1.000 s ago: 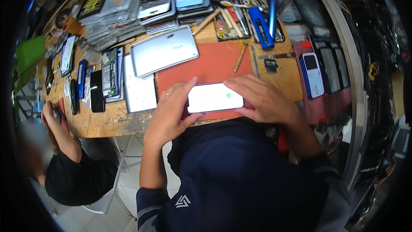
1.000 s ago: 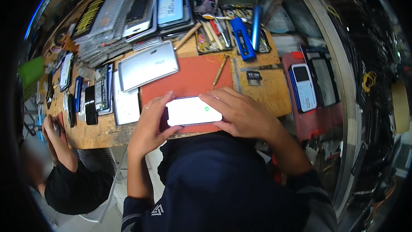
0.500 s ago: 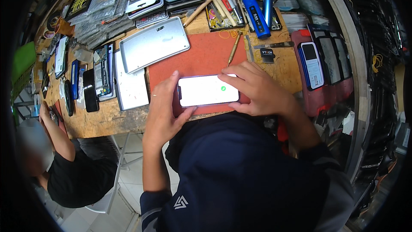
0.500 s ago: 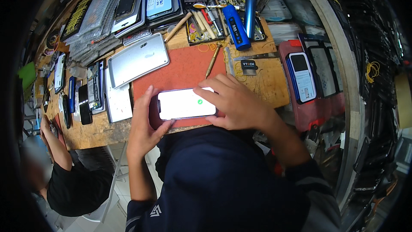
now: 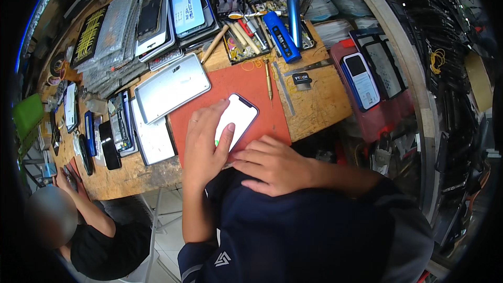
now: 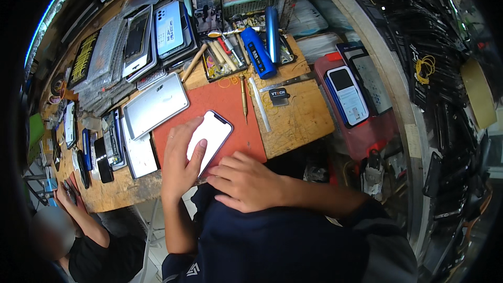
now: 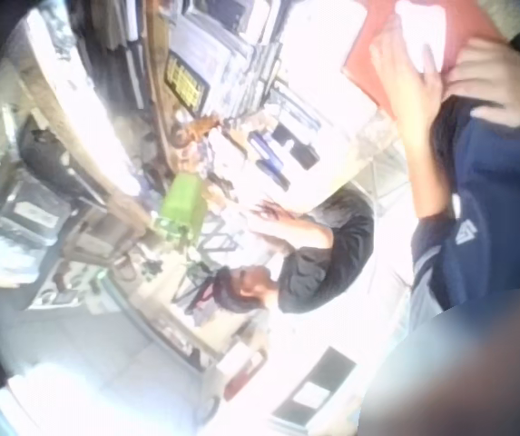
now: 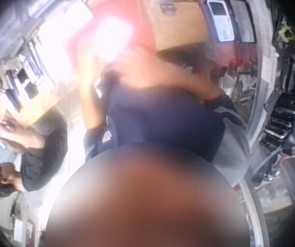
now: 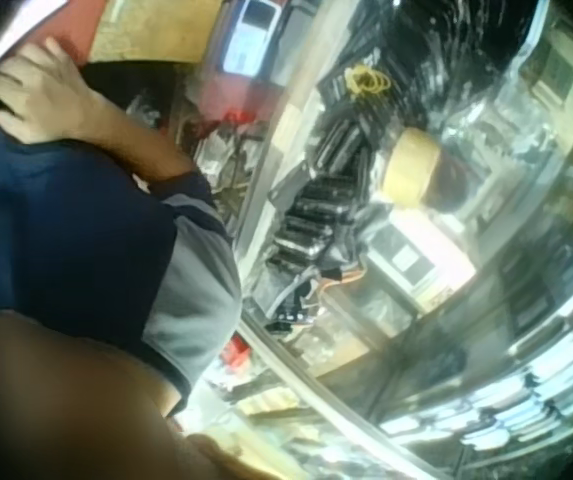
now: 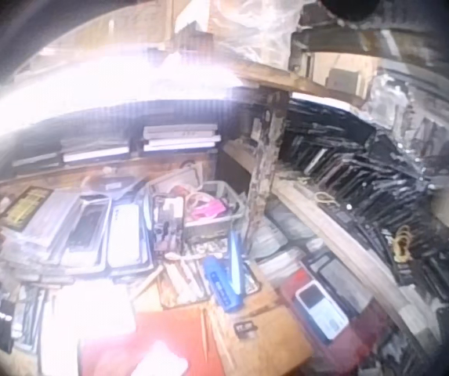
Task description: The person handles several smartphones, testing screens and connectivity by plugging in a cable. They then disassemble a white smartphone using a screwdriver, removing the back cover and unscrewing internal components.
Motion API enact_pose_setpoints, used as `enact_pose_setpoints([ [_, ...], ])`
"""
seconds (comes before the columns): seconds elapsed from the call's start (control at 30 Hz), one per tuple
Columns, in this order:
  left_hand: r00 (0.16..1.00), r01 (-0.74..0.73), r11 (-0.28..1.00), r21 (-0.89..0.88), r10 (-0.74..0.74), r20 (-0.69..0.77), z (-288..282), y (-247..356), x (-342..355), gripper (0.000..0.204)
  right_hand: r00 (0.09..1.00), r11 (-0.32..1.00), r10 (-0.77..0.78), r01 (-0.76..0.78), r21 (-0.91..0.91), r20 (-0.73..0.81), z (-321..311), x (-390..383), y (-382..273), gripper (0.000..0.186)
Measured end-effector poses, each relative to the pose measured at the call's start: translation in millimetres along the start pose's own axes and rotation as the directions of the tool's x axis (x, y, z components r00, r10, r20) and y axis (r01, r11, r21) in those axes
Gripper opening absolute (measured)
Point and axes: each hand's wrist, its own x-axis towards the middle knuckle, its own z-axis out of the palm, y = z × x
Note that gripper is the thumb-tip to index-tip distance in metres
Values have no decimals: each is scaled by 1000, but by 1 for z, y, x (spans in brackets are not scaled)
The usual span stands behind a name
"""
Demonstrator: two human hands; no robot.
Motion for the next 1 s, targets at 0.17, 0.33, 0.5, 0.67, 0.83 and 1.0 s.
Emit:
enact_pose_setpoints([
  [0.17,994,94,952,291,-104,19,-18,21,-30,62,944,987,126,-149,-54,-304,-35,7,26,25],
  [0.33,962,259,909,326,-272,-6,-20,25,-54,74,916,943,289,-323,-82,-278,-35,6,39,39],
  [0.5,972,207,925,320,-231,36,-27,20,-50,75,933,941,258,-301,-153,-251,-20,6,32,52],
  [0.67,965,189,957,222,-223,139,-43,13,-50,71,939,950,250,-286,-128,-237,-26,0,27,51],
  [0.83,966,190,968,161,-214,144,-46,13,-53,62,949,948,161,-225,-225,-270,-29,9,44,41],
  [1.0,980,161,973,166,-178,93,-49,13,-55,40,931,883,242,-328,-335,-274,-43,13,61,25],
])
